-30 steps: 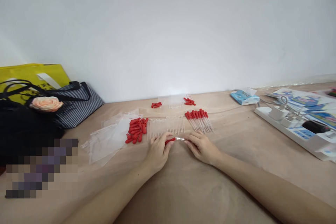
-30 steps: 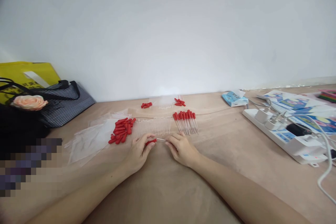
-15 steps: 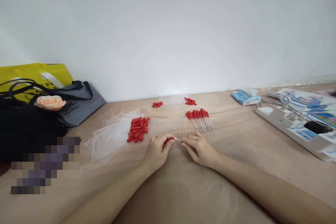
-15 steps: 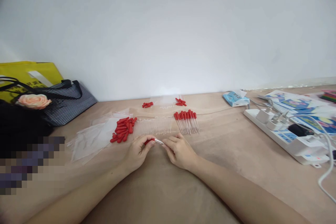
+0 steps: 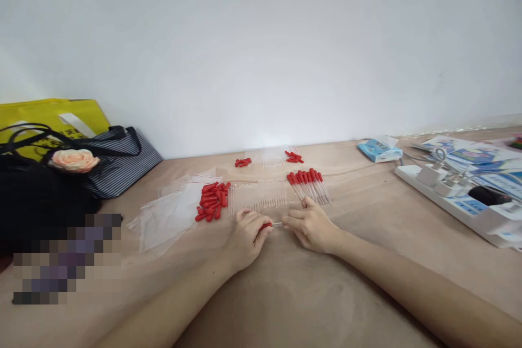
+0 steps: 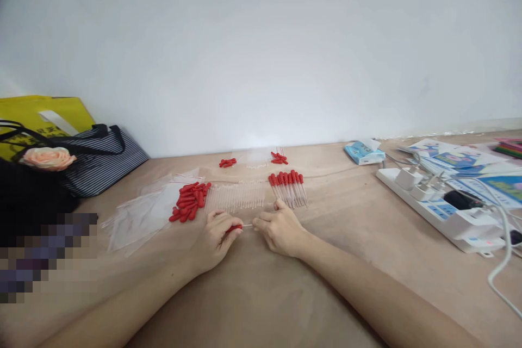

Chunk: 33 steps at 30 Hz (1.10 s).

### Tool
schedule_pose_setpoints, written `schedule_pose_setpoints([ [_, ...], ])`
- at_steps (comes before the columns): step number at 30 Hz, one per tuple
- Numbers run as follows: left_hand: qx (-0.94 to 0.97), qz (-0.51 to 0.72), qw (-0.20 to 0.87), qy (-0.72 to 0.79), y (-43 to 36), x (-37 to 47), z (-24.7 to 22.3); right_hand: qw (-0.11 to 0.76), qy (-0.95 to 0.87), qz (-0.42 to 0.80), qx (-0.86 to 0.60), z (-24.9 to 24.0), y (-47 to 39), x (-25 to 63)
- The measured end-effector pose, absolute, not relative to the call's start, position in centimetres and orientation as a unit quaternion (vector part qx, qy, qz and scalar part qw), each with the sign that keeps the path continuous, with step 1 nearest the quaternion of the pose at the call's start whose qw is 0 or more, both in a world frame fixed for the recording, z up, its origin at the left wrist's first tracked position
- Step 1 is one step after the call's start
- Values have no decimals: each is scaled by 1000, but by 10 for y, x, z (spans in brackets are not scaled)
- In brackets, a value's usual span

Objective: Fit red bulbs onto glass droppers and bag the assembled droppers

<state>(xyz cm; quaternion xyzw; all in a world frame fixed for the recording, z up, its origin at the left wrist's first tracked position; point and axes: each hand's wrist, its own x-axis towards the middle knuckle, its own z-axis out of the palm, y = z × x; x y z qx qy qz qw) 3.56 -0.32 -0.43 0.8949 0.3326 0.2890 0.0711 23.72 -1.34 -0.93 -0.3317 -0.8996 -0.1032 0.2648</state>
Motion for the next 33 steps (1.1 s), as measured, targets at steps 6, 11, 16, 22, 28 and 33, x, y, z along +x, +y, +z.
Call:
schedule_pose_setpoints([
  [6,905,267,57,327,-8,36,-2,287,-900,-85,-316,-11,-16,232],
  [11,907,257,58,328,-10,36,-1,290,-901,-76,-314,-12,-17,228],
  [16,900,255,81,343,-7,37,0,294,-898,-73,-318,-11,-13,229],
  [22,871,282,109,386,0,30,1,299,-895,-42,-330,-10,-11,235],
  [28,885,278,96,362,0,27,2,289,-895,-45,-337,-12,-10,236],
  [33,885,273,93,365,-1,29,3,293,-892,-33,-343,-13,-11,236],
])
